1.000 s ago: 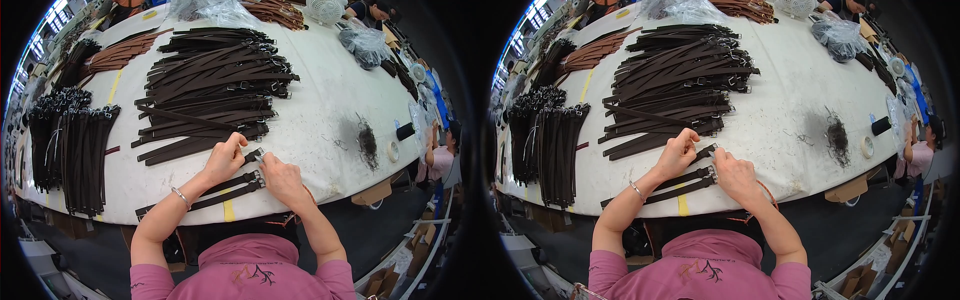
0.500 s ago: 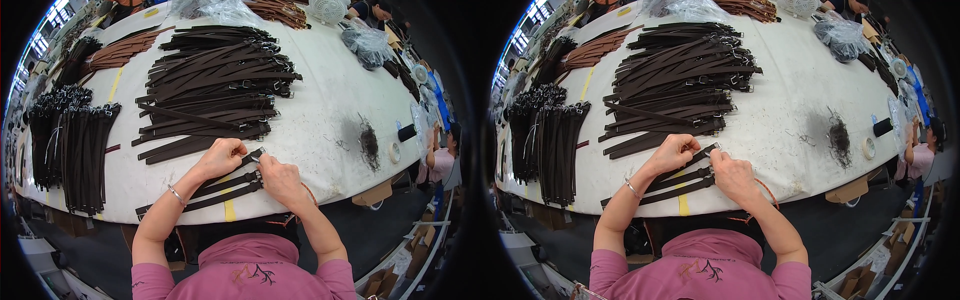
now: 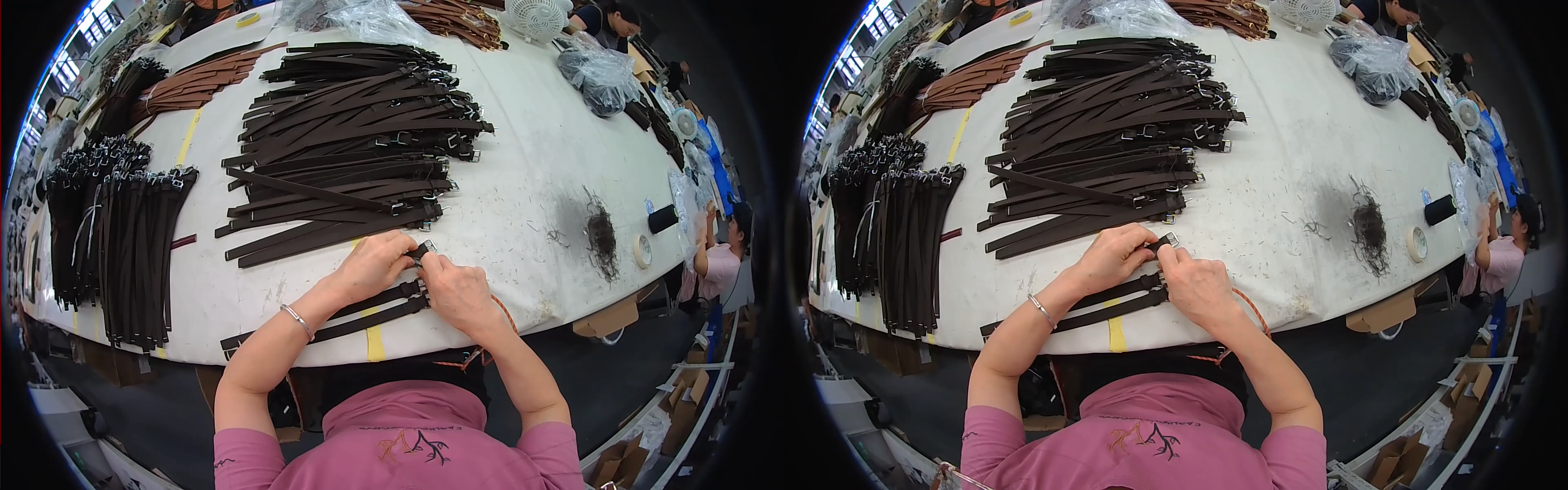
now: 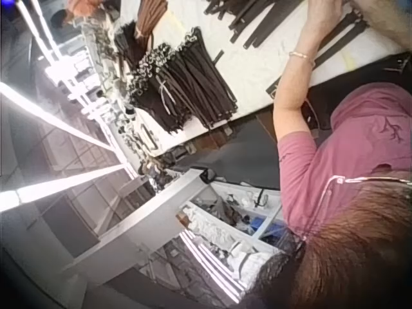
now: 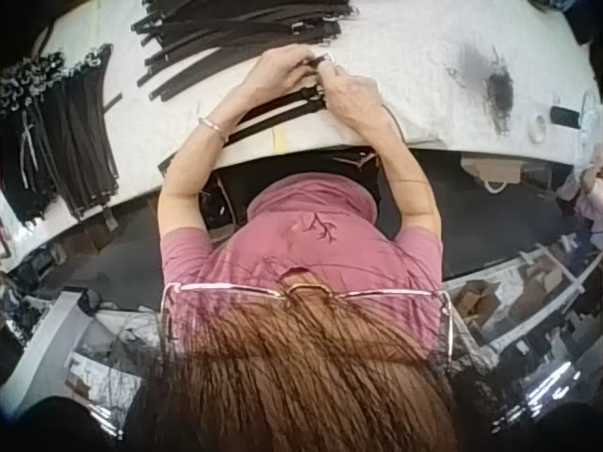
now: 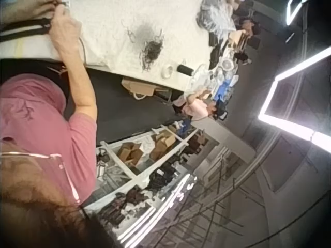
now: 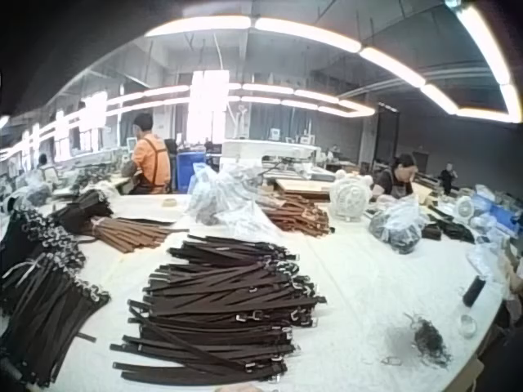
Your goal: Assembling buckles onto leather belt straps in a workshop.
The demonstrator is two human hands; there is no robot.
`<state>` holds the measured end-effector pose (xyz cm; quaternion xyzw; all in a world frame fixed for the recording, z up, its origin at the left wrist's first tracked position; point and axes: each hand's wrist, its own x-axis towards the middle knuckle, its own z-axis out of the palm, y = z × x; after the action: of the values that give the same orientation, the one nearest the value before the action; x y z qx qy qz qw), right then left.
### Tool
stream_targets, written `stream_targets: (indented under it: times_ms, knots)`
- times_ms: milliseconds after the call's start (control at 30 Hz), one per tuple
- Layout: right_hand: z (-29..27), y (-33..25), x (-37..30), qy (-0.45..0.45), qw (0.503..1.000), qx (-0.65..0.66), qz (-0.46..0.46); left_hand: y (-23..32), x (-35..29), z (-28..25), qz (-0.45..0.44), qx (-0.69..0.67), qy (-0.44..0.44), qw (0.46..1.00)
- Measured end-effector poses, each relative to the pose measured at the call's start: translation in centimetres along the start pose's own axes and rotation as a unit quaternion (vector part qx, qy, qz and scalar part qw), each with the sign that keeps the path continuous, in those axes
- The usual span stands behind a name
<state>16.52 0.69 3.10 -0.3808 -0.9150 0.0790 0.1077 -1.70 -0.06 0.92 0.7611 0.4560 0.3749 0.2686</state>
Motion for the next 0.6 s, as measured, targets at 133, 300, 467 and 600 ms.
stream_targets:
  times_ms: [133,300,467,600]
  knots:
    - [0.3,0.4,-0.1,0.013,1.000,0.012,-0.015,0.5,0.3,-0.2,-0.010,-0.004,-0.004,1.000]
    - [-0.2,0.3,0.0,-0.009,1.000,0.021,-0.002,0.0,-0.2,0.0,-0.005,0.029,-0.018,0.999]
    - [-0.6,0.6,0.2,-0.031,0.997,0.064,0.030,0.1,-0.2,0.1,-0.011,0.043,0.000,0.999]
    - [-1.1,0.6,0.1,-0.050,0.996,0.062,0.037,0.4,0.2,-0.3,-0.052,0.027,-0.026,0.998]
